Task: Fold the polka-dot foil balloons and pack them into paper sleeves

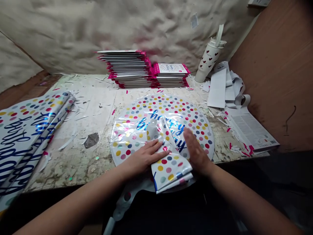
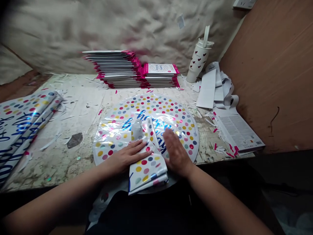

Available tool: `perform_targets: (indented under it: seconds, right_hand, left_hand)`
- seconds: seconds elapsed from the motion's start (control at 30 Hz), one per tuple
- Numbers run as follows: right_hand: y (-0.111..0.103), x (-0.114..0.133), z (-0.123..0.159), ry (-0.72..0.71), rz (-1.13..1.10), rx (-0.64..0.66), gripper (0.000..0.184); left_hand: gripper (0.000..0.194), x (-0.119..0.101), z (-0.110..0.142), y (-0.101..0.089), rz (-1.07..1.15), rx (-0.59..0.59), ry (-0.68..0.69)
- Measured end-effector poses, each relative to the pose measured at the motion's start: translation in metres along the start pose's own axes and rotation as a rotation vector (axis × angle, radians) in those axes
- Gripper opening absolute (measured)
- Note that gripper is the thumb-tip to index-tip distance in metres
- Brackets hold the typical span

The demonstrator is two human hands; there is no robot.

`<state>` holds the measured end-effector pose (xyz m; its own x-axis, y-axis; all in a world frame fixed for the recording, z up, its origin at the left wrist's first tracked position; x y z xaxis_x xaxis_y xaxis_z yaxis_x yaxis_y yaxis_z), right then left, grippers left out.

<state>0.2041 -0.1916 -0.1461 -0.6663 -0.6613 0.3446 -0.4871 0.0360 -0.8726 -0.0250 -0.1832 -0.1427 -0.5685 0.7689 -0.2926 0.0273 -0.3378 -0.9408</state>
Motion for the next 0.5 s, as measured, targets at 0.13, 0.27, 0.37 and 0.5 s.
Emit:
perform_targets:
  seconds: [0.13,0.27,0.37,0.5]
  right_hand:
    - [0.003,0.019,-0.006,-0.469,0.064,0.207,0.049]
    - [-0.003,0.017,-0.010,-0.344,-0.163,0.309,0.029]
    - [-0.003,0.005,-0.022,-0.010,-0.423,0.407,0.020]
    - [0.005,-0.015,-0.048,0.596,-0.568,0.487,0.018]
  left_hand:
    - [0.055,-0.004,0.003,0.003,-0.051,0.040,0.124]
    - [0.044,-0.010,0.018,0.001,-0.038,-0.101,0.142]
    - [0.035,-0.007,0.024,-0.008,0.200,-0.216,-0.030]
    - [0.029,0.019,0.008,-0.019,0.857,-0.090,-0.613]
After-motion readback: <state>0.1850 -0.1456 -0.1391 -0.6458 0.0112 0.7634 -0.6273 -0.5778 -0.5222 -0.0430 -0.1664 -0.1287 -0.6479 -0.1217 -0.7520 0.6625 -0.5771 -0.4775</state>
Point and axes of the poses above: each hand's wrist, its own z-axis away from the middle knuckle, its own y-axis out of the palm, x = y × z, the point moved 3 cm from there along -z, towards the middle knuckle, and after that the axes turned 8 degrees about x, right-handed, at the moved point
